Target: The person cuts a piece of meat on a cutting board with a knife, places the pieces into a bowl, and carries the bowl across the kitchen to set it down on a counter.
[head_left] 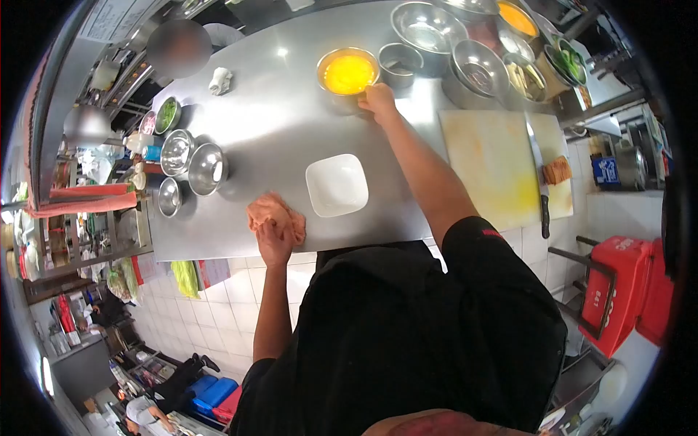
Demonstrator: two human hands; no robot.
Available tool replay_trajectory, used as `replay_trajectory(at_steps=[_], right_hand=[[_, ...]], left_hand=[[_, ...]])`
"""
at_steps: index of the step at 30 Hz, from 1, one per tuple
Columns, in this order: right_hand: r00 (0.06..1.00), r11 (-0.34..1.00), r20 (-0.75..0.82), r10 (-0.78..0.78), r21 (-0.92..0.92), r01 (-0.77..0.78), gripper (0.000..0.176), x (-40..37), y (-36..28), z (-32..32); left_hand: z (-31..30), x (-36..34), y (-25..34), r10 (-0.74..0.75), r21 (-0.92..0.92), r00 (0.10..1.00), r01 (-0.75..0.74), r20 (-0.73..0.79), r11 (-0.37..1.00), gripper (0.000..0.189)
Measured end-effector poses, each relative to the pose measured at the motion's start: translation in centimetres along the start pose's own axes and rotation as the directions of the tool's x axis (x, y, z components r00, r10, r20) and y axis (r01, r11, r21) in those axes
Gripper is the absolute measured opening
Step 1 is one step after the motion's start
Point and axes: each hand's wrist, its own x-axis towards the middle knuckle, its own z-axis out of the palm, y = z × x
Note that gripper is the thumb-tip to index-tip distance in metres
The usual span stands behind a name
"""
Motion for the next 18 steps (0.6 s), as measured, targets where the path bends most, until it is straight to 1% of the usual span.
replay_trajectory(at_steps=[1, 2, 3, 4, 5, 6, 7, 9, 11, 12, 13, 14, 15, 16, 18], right_hand=[[0.995, 0.980, 0.007, -0.101, -0.169, 0.100, 0.041, -0.6, 0.5, -1.1], [0.985, 0.967, -0.008, -0.171, -0.190, 0.167, 0.038, -0.3, 0.4, -1.3], [0.970, 0.949, -0.023, -0.242, -0.214, 0.231, 0.036, -1.0, -1.2, -1.3], [0.976, 0.972, -0.100, -0.196, -0.153, 0.179, 0.037, -7.8, -3.7, -3.0], [0.972, 0.987, -0.182, -0.148, -0.094, 0.133, 0.038, -12.7, -5.1, -5.0], [0.921, 0.956, -0.274, -0.278, -0.169, 0.238, 0.042, -13.9, -2.3, -7.7], [0.887, 0.917, -0.314, -0.338, -0.322, 0.236, 0.043, -16.8, -1.8, -11.0], [0.812, 0.776, -0.332, -0.480, -0.591, 0.218, 0.044, -22.6, -1.7, -16.8], [0.657, 0.585, -0.382, -0.650, -0.803, 0.112, 0.042, -25.9, 0.5, -23.2], [0.604, 0.521, -0.409, -0.684, -0.853, 0.013, 0.042, -27.9, 0.9, -26.3], [0.536, 0.466, -0.434, -0.724, -0.881, -0.084, 0.041, -30.1, 1.2, -29.5], [0.497, 0.356, -0.456, -0.739, -0.890, -0.287, 0.042, -32.2, 1.1, -32.1], [0.456, 0.236, -0.470, -0.756, -0.845, -0.480, 0.043, -34.1, 1.1, -34.3], [0.530, 0.226, -0.519, -0.671, -0.823, -0.521, 0.043, -35.8, 1.3, -36.3], [0.636, 0.196, -0.609, -0.473, -0.777, -0.598, 0.045, -38.0, 1.2, -40.0]], left_hand=[[-0.1, 0.0, 0.7, 0.008, -0.027, 1.000, -0.008, 0.002, 1.000, 0.054], [-0.4, 1.8, 0.5, 0.011, -0.036, 0.999, -0.012, -0.039, 0.999, 0.055], [-0.8, 3.4, 0.3, 0.014, -0.044, 0.997, -0.017, -0.080, 0.999, 0.056], [-0.8, 2.4, 0.6, -0.032, -0.079, 0.997, 0.027, -0.064, 0.997, 0.058], [-0.4, 1.4, 1.1, -0.076, -0.118, 0.996, 0.071, -0.041, 0.990, 0.059], [-0.1, 0.9, 1.2, -0.037, -0.101, 0.999, 0.033, -0.034, 0.994, 0.059], [0.5, 0.4, 1.2, -0.005, -0.096, 1.000, 0.003, -0.025, 0.995, 0.060], [1.3, 0.2, 1.0, 0.039, -0.086, 0.999, -0.041, -0.023, 0.996, 0.061], [0.2, 0.4, 1.1, 0.047, -0.070, 0.999, -0.046, 0.019, 0.996, 0.061], [-1.0, 0.5, 1.5, 0.039, -0.065, 0.998, -0.036, 0.054, 0.997, 0.060], [-0.3, 0.2, 0.5, -0.017, -0.195, 0.996, 0.033, 0.084, 0.980, 0.059], [0.7, -0.2, -0.8, -0.074, -0.323, 0.991, 0.107, 0.113, 0.940, 0.058], [1.6, -0.6, -2.0, -0.130, -0.438, 0.981, 0.180, 0.142, 0.881, 0.057], [1.3, -1.2, -2.3, -0.122, -0.435, 0.980, 0.181, 0.159, 0.882, 0.056], [2.5, -2.0, -3.6, -0.129, -0.538, 0.980, 0.189, 0.149, 0.821, 0.049]])
